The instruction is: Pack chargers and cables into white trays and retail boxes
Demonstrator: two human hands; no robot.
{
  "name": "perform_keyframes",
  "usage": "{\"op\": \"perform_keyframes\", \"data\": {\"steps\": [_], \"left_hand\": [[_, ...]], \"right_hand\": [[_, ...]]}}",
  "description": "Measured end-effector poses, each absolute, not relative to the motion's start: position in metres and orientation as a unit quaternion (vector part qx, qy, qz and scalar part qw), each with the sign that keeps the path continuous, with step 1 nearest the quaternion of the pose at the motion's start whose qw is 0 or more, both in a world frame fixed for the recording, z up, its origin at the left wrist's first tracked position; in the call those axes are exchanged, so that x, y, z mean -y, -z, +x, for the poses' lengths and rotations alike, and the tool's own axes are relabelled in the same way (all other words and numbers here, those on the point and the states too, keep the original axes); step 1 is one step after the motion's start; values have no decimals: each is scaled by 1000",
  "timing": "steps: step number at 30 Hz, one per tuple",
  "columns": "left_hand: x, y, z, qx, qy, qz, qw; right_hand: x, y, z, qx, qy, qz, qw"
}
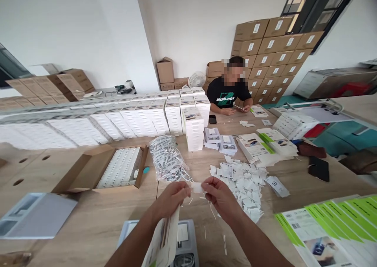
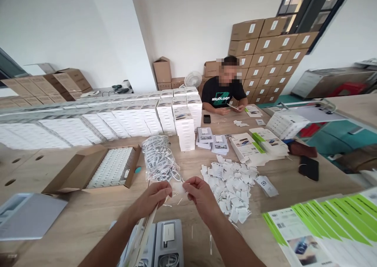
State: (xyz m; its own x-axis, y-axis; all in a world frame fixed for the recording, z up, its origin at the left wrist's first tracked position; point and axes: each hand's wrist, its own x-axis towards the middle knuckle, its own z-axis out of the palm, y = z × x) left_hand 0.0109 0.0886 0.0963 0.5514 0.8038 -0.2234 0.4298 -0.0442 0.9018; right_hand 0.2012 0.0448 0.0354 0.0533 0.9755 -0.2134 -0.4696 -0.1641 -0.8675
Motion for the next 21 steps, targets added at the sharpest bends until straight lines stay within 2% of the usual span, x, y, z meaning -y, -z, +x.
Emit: {"op": "perform_keyframes", "data": {"steps": [3, 6, 9, 12, 15, 18, 21], "left_hand": [[-78, -109, 11, -401, -170, 717, 545], [-71, -119, 3, -411, -209, 676, 574], [-66, -128, -2, -379, -200, 621, 657], [-61, -132, -1, -359, -188, 581, 706], [-59, -131, 3, -379, -223, 595, 673], [-57, -131, 6, -410, -266, 660, 570], [-55, -138, 8, -406, -254, 728, 490]], "right_hand": [[-31, -57, 185, 351, -551, -449, 610], [-14, -77, 182, 496, -372, -470, 628], [-1, -91, 184, 634, -203, -433, 608], [3, -97, 186, 706, -149, -388, 573], [1, -94, 187, 693, -185, -415, 559], [-3, -89, 188, 576, -351, -462, 576], [-9, -92, 191, 469, -503, -445, 574]]}}
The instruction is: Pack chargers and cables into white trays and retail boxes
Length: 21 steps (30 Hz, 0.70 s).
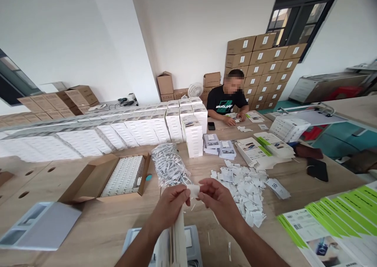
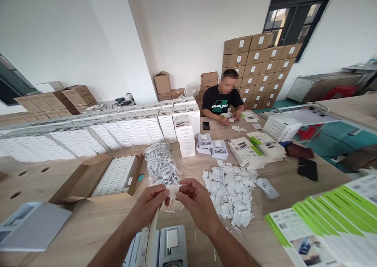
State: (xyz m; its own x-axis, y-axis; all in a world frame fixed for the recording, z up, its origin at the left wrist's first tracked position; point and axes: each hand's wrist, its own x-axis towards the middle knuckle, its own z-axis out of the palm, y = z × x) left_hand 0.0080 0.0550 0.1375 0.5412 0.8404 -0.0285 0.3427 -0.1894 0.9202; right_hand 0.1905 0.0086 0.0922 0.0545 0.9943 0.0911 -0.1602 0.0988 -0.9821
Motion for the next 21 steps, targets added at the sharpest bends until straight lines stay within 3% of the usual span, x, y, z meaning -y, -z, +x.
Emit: {"op": "perform_keyframes", "data": {"steps": [5, 8, 13, 21], "left_hand": [[-56, -158, 7, -390, -146, 793, 445], [-59, -166, 9, -373, -133, 819, 415], [-56, -166, 15, -396, -189, 826, 353], [-50, -162, 16, -393, -199, 841, 315]], "right_hand": [[-16, -113, 200, 550, -526, -417, 497], [-20, -121, 203, 559, -498, -424, 510], [-19, -120, 208, 614, -333, -479, 532], [-16, -115, 214, 709, -137, -419, 550]]}}
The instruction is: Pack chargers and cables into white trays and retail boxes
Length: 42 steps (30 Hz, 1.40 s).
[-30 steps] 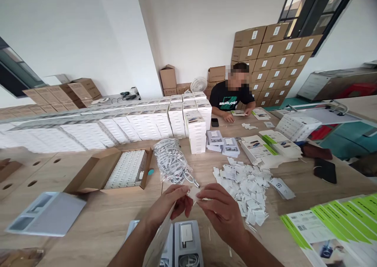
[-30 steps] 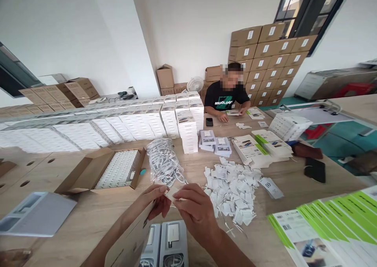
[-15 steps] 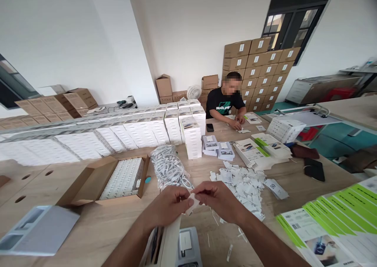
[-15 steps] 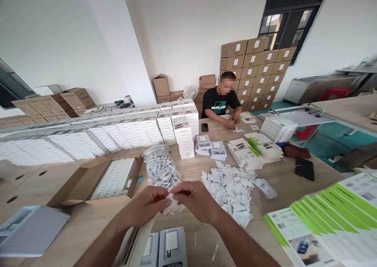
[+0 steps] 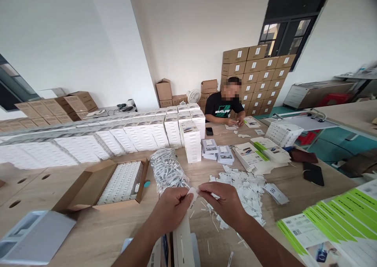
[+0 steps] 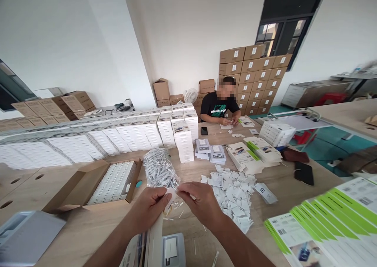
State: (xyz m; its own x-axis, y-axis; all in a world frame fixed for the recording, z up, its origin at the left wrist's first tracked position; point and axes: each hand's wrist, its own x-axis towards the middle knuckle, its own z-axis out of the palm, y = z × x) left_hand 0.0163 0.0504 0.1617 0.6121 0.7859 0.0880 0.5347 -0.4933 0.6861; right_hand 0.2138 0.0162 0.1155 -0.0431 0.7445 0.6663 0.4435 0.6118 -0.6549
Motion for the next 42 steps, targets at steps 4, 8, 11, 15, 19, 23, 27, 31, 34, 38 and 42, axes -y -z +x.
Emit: {"op": "perform_keyframes", "data": {"steps": [4, 8, 11, 15, 19, 23, 27, 31, 34, 38, 42], "left_hand": [[-49, -158, 15, -397, -205, 845, 295], [-48, -154, 16, -401, -225, 842, 282], [-48, -151, 16, -409, -231, 836, 284], [-49, -148, 16, -425, -237, 827, 282], [-49, -148, 16, -423, -244, 826, 282], [-49, -150, 17, -419, -245, 828, 281], [-48, -148, 18, -422, -254, 824, 280], [-48, -144, 18, -437, -259, 816, 275], [-47, -143, 18, -440, -259, 814, 276], [-47, -143, 17, -443, -263, 808, 286], [-46, -144, 17, -440, -270, 806, 290]], "right_hand": [[-18, -114, 212, 717, -124, -387, 566], [-19, -111, 209, 706, -124, -383, 583], [-18, -110, 209, 706, -127, -383, 582], [-18, -110, 210, 723, -128, -376, 565], [-20, -109, 211, 725, -104, -381, 564], [-22, -107, 210, 729, -96, -374, 565], [-24, -106, 209, 721, -106, -369, 576], [-24, -106, 209, 719, -124, -368, 576], [-23, -105, 209, 727, -121, -367, 568], [-24, -103, 209, 725, -89, -380, 567], [-27, -104, 208, 730, -87, -381, 561]]}}
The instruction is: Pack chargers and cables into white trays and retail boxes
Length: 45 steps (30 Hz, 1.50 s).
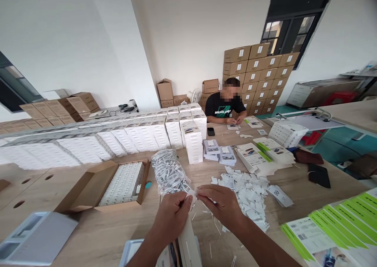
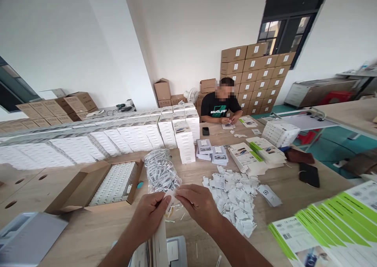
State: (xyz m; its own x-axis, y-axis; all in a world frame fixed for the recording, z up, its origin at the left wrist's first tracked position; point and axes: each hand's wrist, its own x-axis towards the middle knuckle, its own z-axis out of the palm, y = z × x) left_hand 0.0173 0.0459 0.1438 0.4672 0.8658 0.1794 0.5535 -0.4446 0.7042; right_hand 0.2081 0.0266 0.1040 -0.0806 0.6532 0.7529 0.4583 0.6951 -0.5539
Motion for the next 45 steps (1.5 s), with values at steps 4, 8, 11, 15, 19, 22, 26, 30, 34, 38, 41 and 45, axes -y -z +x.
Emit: {"op": "perform_keyframes", "data": {"steps": [4, 8, 11, 15, 19, 22, 26, 30, 34, 38, 41, 45], "left_hand": [[-44, -143, 18, -436, -278, 806, 289], [-44, -142, 17, -440, -287, 800, 290], [-44, -143, 17, -445, -286, 798, 289], [-42, -146, 17, -447, -287, 800, 280], [-41, -149, 16, -445, -288, 802, 277], [-40, -148, 15, -443, -287, 806, 268], [-40, -143, 15, -440, -284, 818, 237], [-41, -136, 15, -444, -274, 832, 190], [-42, -134, 14, -448, -266, 836, 175], [-44, -133, 13, -444, -248, 844, 169], [-44, -132, 12, -443, -240, 847, 167], [-45, -130, 11, -448, -238, 844, 174]], "right_hand": [[-27, -108, 208, 731, -80, -367, 569], [-26, -110, 208, 734, -80, -357, 572], [-25, -110, 207, 738, -82, -356, 567], [-27, -109, 206, 739, -57, -364, 564], [-28, -110, 206, 745, -38, -361, 560], [-29, -111, 207, 745, -48, -362, 558], [-28, -113, 206, 735, -99, -375, 557], [-28, -112, 204, 712, -171, -399, 552], [-29, -106, 200, 688, -214, -407, 562], [-30, -100, 197, 664, -239, -438, 557], [-30, -102, 197, 661, -244, -446, 552], [-30, -102, 198, 670, -237, -438, 551]]}}
